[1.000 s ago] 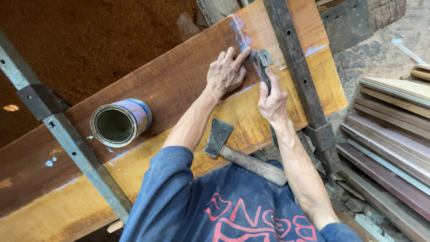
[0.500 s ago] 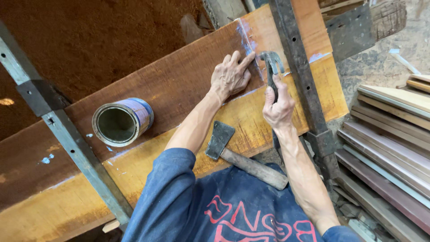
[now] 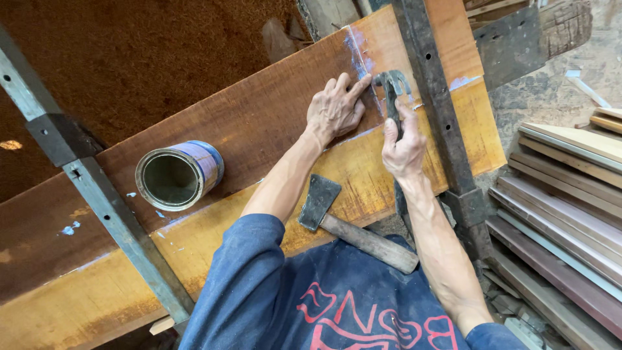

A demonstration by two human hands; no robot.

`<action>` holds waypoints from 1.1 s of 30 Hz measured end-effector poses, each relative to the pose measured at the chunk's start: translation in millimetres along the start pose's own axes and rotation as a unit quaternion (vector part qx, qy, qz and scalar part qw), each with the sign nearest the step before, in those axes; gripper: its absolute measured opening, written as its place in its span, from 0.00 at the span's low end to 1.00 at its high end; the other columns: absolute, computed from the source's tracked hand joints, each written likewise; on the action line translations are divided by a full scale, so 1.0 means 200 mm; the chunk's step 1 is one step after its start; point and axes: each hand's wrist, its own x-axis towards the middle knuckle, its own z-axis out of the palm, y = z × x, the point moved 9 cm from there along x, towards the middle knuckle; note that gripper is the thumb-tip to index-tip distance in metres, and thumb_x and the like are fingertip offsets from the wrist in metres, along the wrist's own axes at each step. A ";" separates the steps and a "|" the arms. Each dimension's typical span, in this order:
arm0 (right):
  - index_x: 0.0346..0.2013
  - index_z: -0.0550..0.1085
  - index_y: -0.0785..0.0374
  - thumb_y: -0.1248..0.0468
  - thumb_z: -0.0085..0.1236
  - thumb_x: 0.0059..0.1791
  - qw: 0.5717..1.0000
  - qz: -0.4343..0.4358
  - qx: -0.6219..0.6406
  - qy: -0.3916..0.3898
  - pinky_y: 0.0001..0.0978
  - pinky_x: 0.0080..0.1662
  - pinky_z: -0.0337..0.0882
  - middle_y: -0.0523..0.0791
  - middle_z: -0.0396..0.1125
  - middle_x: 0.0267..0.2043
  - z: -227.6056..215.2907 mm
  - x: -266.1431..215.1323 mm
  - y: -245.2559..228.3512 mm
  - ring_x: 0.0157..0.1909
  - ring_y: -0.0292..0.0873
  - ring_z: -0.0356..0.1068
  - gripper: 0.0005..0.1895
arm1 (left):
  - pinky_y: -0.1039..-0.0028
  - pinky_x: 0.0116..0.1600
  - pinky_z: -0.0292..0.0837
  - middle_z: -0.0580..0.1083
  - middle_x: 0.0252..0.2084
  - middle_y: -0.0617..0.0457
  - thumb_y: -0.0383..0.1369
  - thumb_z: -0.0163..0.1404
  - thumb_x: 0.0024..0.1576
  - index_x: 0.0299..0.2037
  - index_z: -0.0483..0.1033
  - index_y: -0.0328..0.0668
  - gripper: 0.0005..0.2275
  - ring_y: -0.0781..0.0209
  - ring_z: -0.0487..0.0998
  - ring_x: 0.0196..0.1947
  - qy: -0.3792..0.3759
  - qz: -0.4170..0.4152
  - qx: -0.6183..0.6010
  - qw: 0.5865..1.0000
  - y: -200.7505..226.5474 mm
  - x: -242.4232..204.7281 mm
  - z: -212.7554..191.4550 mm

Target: The person hammers nails into a wooden plank clamped to a workbench, then uses a metal bar to apply pressure and tighten the assembly. The person also retrieves a small wooden block and adjusts the clamp.

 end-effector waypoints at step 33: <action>0.57 0.56 0.49 0.57 0.39 0.57 0.686 0.459 0.534 0.182 0.31 0.21 0.60 0.47 0.61 0.32 0.38 -0.41 0.18 0.20 0.36 0.59 0.14 | 0.58 0.41 0.77 0.69 0.45 0.50 0.39 0.49 0.57 0.67 0.68 0.63 0.24 0.50 0.76 0.44 -0.072 -0.015 -0.001 0.997 0.02 0.02 -0.01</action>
